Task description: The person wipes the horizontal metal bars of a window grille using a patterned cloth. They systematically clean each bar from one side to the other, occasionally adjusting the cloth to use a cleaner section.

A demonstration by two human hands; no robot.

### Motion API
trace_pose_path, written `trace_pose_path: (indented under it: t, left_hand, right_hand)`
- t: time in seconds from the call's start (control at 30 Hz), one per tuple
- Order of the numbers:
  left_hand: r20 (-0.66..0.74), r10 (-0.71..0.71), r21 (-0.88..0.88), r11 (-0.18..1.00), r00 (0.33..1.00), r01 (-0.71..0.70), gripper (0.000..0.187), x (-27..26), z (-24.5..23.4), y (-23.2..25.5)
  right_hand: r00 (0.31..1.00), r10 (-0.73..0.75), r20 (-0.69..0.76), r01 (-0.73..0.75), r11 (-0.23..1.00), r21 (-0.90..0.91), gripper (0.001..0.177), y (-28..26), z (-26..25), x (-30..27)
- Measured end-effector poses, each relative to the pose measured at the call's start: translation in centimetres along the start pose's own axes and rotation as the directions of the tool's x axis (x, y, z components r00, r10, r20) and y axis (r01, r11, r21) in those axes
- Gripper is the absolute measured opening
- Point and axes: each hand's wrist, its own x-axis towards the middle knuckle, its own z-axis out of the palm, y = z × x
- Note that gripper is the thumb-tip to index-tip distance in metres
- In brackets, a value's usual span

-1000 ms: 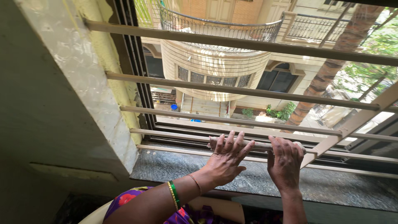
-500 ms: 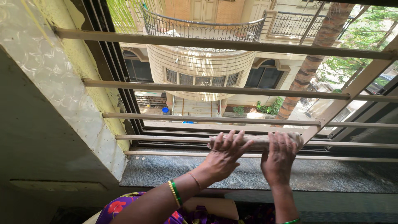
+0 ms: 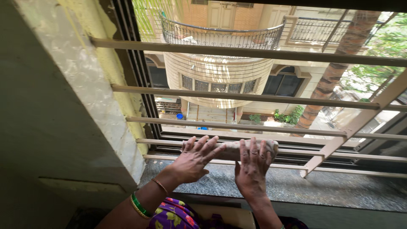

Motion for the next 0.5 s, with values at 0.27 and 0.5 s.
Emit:
trace_pose_path:
  t: [0.27, 0.5]
  left_hand:
    - [0.211, -0.334, -0.100, 0.927, 0.918, 0.361, 0.097, -3.2, -2.8, -3.5]
    - [0.157, -0.592, 0.011, 0.801, 0.790, 0.598, 0.097, -5.5, -2.1, -5.9]
  right_hand:
    - [0.975, -0.136, 0.176, 0.117, 0.986, 0.115, 0.084, -7.5, 1.3, 1.8]
    - [0.933, -0.287, 0.216, 0.235, 0.943, 0.237, 0.085, -12.3, 1.0, 3.6]
